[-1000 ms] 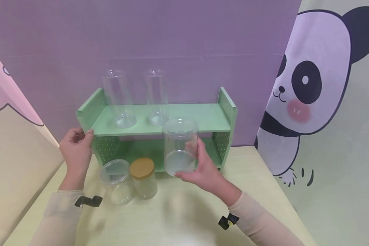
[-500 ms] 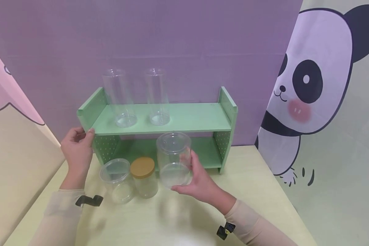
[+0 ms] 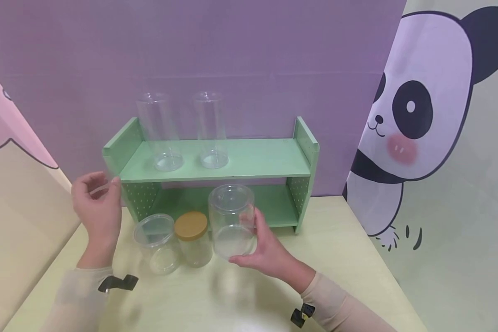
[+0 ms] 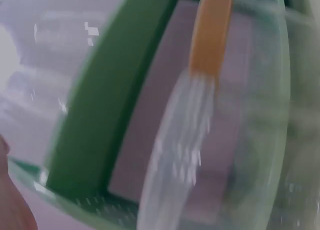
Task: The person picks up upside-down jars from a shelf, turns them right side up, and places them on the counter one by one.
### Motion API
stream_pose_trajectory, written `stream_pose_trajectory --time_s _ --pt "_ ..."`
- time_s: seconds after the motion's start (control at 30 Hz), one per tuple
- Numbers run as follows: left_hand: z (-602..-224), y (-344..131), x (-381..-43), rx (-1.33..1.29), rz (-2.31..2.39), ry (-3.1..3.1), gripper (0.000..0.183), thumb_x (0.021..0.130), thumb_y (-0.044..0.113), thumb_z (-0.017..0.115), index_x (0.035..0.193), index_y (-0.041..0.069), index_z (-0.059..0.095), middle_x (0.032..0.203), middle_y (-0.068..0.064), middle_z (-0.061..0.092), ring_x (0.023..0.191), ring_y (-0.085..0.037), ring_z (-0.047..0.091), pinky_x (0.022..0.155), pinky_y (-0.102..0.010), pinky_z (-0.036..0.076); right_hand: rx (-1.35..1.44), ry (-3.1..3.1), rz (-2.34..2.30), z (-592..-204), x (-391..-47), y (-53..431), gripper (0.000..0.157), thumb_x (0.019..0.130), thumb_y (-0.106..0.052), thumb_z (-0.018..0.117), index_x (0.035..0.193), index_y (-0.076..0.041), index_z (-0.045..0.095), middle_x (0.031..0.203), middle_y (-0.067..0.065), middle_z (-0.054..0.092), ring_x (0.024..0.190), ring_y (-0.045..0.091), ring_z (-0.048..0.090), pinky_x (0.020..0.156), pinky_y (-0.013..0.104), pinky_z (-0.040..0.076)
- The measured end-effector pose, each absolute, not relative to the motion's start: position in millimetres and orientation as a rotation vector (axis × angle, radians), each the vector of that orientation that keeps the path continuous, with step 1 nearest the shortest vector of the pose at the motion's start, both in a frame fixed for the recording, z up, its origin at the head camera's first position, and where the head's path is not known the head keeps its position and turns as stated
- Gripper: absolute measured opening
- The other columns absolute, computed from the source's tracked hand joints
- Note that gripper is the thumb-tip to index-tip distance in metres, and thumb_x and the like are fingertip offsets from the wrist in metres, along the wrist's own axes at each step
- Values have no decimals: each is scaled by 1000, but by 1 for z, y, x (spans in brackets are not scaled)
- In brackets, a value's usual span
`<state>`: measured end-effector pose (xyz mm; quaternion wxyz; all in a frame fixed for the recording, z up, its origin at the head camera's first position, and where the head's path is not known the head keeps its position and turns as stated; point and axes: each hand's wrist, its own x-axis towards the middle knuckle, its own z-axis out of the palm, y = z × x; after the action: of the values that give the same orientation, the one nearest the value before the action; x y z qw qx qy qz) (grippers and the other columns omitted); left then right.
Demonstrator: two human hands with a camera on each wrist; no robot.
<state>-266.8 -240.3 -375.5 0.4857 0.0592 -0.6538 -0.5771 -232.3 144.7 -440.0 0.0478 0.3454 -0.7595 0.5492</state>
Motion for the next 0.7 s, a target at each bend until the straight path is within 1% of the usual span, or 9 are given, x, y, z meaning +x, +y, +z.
stream_pose_trajectory --time_s 0.07,0.13,0.23,0.27,0.37,0.43,0.53,0.6,0.7 --pt "-374 -229 -261 53 -1388 -1523 29 95 -1 76 121 -10 65 112 9 60 110 -15 62 94 -28 51 1052 -2325 1688 -442 -232 144 130 76 -8 101 174 -28 18 159 10 53 146 35 54 119 67 41" --pt "-372 -216 -253 -86 -1404 -1542 26 95 -3 77 116 -11 66 110 3 63 107 -15 63 92 -27 51 1051 -2332 1698 -444 -232 143 131 76 -8 101 174 -29 17 159 11 53 147 35 53 120 69 40" --pt "-369 -195 -242 -341 -1496 -1708 31 96 -1 79 122 -11 65 114 -10 67 106 -18 66 93 -25 55 1058 -2338 1708 -447 -231 142 133 76 -8 102 175 -30 16 160 11 54 148 35 52 121 71 38" --pt "-367 -188 -238 -412 -1523 -1792 33 97 0 80 125 -9 65 118 -12 67 107 -20 67 94 -24 56 1064 -2338 1710 -448 -231 141 133 76 -8 102 175 -31 15 160 11 53 149 35 52 121 72 37" --pt "-363 -168 -229 -604 -1559 -2047 47 99 8 81 140 -1 61 134 -10 66 119 -24 65 104 -33 57 1090 -2335 1714 -448 -230 139 133 76 -9 102 175 -32 15 161 9 53 149 33 52 121 72 36" --pt "-362 -157 -226 -710 -1558 -2164 56 98 12 83 148 4 57 145 -7 62 128 -26 62 111 -43 55 1115 -2331 1707 -448 -228 138 133 77 -10 102 175 -32 16 161 8 53 148 33 52 121 71 37" --pt "-361 -142 -224 -830 -1563 -2255 68 96 16 86 155 8 53 153 -5 58 137 -29 57 115 -57 51 1137 -2335 1690 -448 -226 136 134 77 -11 102 175 -32 15 162 7 52 147 33 53 119 70 39" --pt "-361 -136 -224 -866 -1558 -2294 74 93 17 90 157 10 52 155 -5 56 138 -29 57 115 -59 51 1152 -2338 1681 -448 -226 135 134 77 -10 102 176 -31 14 163 7 51 147 34 54 119 70 40" --pt "-362 -129 -224 -881 -1536 -2350 81 90 21 94 158 14 51 156 -3 56 139 -27 56 116 -58 51 1163 -2356 1678 -449 -225 135 134 78 -11 102 176 -31 13 165 5 50 147 33 54 119 67 41"
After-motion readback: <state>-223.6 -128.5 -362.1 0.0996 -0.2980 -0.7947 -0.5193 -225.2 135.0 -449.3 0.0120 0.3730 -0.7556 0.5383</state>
